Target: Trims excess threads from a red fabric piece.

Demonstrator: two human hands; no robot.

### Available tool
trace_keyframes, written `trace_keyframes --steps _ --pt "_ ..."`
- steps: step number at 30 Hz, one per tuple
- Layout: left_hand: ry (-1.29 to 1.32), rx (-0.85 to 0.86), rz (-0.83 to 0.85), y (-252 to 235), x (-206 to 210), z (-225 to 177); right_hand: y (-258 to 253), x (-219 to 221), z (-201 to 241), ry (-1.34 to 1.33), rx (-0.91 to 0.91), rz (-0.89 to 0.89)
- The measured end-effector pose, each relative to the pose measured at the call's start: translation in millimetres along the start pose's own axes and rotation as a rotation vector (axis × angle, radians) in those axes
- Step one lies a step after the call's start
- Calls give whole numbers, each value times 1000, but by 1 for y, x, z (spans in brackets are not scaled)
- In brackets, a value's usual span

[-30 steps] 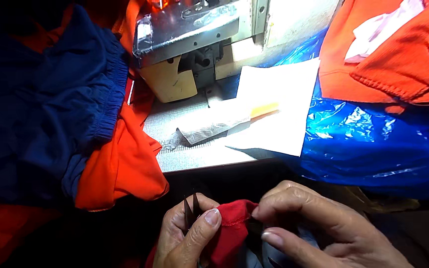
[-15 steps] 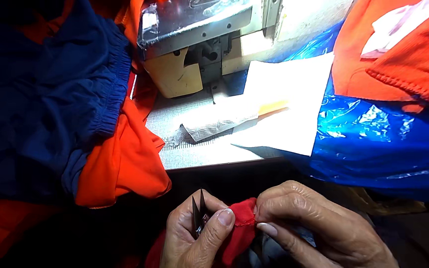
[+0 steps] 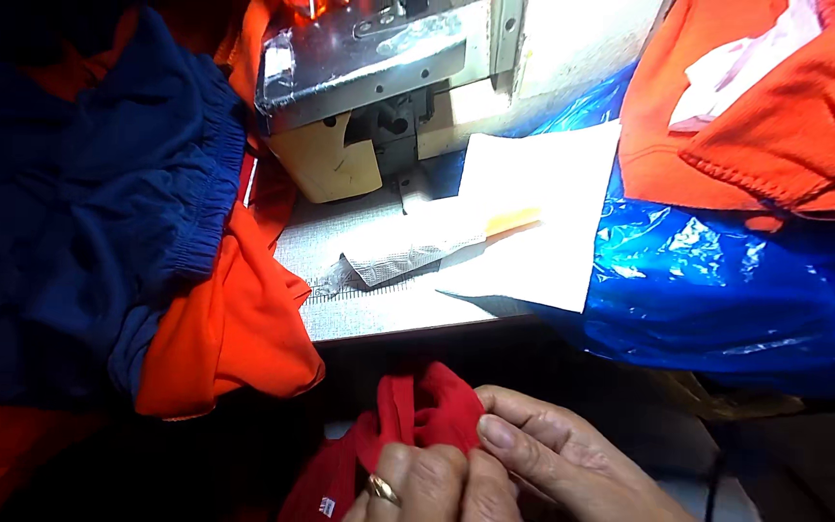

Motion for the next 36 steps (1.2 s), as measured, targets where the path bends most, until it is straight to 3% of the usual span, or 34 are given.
trace_keyframes --steps 4,10,14,21,36 --pt "184 16 119 9 -5 -5 -4 -8 0 -125 -81 -152" --pt "352 -160 34 -6 -31 26 -2 -8 16 -90 -155 -92" --pt "417 -187 121 -18 -32 23 -2 -12 20 -9 -228 -117" --pt "328 -113 199 -25 -24 6 -4 -17 23 104 -260 -129" --pt "234 -95 254 -29 -20 7 -6 -26 21 156 -250 -138"
Point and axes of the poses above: each hand's wrist, its own y-axis away from the middle knuckle, its own x-axis out of the palm, z = x × y, the point moved 4 cm from there along -y, towards the middle knuckle, and after that the axes turned 1 degree about z, right-handed, at the moved point
